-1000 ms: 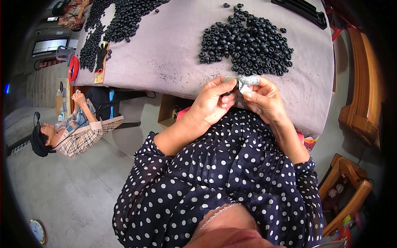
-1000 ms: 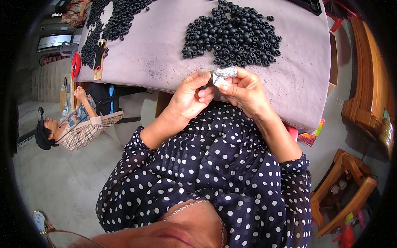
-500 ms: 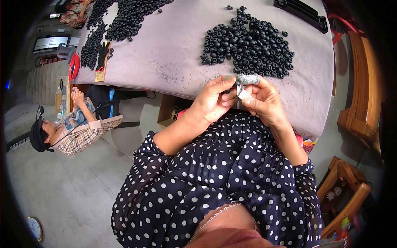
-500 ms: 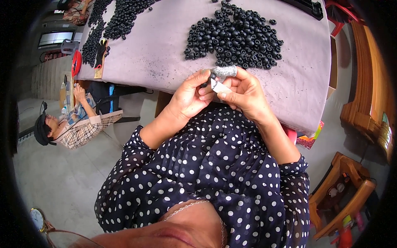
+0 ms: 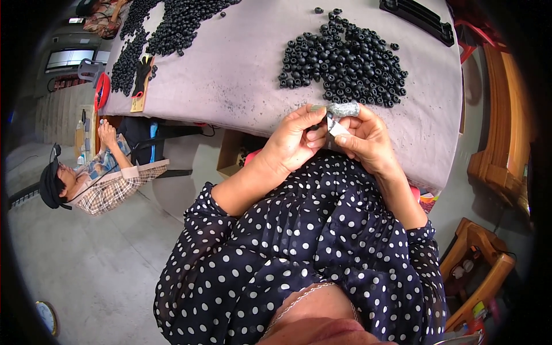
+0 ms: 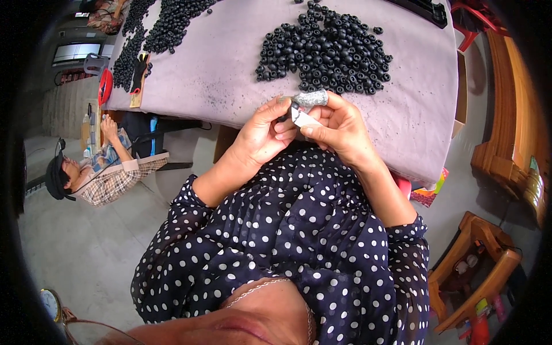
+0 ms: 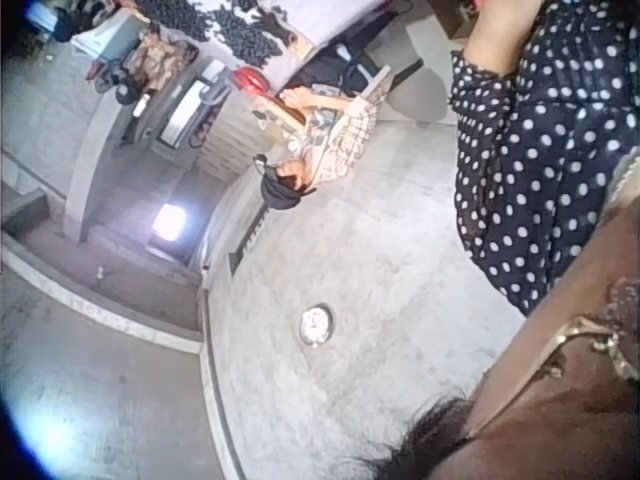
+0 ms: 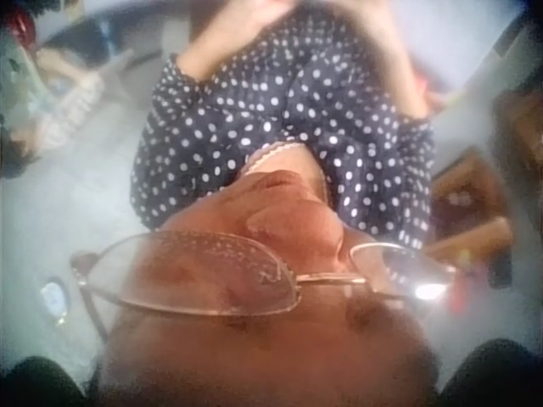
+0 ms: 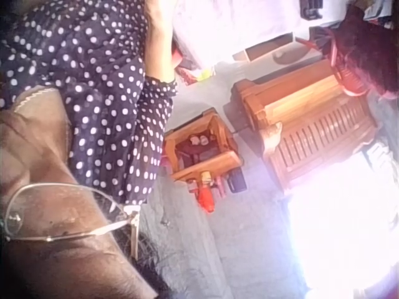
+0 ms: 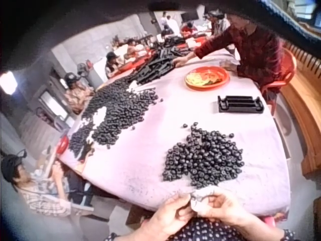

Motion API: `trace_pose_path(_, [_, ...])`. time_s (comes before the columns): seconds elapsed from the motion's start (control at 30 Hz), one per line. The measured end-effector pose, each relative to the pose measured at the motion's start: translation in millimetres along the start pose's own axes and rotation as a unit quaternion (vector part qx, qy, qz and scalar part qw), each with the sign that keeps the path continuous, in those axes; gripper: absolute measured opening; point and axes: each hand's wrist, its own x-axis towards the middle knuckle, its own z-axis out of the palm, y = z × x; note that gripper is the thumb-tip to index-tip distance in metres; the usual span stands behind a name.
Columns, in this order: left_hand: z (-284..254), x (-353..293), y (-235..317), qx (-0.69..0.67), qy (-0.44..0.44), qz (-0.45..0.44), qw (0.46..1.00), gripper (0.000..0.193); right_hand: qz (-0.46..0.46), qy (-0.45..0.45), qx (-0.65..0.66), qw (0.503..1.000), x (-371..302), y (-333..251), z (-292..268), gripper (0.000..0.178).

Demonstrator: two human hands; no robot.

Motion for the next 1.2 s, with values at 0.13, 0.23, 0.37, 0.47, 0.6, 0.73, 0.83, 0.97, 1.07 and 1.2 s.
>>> trace_pose_path(0.13, [-1.4,-4.9,-0.5,-0.001,-0.012,0.008,1.000,0.008,0.003,-0.008,-0.005,1.000,-1.2,-0.6,3.1,0.035])
trace_pose_path(0.23, [0.1,-9.6,-1.3,0.001,-0.004,0.009,1.000,0.008,0.014,-0.007,0.001,1.000,-2.6,-1.4,4.7,0.034])
trace_pose_path(0.37, [2.5,-15.2,-2.7,0.002,0.023,0.013,1.000,0.008,0.021,0.004,-0.012,1.000,-3.5,-1.6,5.3,0.032])
trace_pose_path(0.47, [3.1,-17.0,-3.5,-0.008,0.019,0.014,1.000,0.008,0.025,0.000,-0.014,1.000,-4.4,-1.6,7.0,0.034])
trace_pose_path(0.6, [0.4,-18.8,-5.1,0.000,-0.006,0.040,0.999,0.008,0.004,-0.026,-0.019,0.999,-6.1,0.6,11.9,0.035])
trace_pose_path(0.73, [-1.1,-24.6,-6.2,0.011,0.002,0.052,0.999,0.007,0.009,-0.026,-0.055,0.998,-8.1,-0.3,19.2,0.035])
trace_pose_path(0.83, [-6.4,-28.5,-8.7,-0.001,0.017,0.057,0.998,0.006,0.017,-0.023,-0.071,0.997,-9.0,0.1,22.5,0.035])
trace_pose_path(0.97, [-8.9,-33.7,-9.3,-0.017,0.018,0.052,0.998,0.005,0.017,-0.021,-0.073,0.997,-10.4,3.8,24.7,0.033])
trace_pose_path(1.07, [-13.9,-41.2,-7.5,-0.018,0.014,0.041,0.999,0.005,0.030,-0.017,-0.066,0.997,-9.2,9.0,20.8,0.030])
trace_pose_path(1.2, [-38.1,-60.1,18.9,-0.049,0.006,0.073,0.996,0.010,0.014,0.022,-0.043,0.999,-10.4,10.5,20.4,0.030])
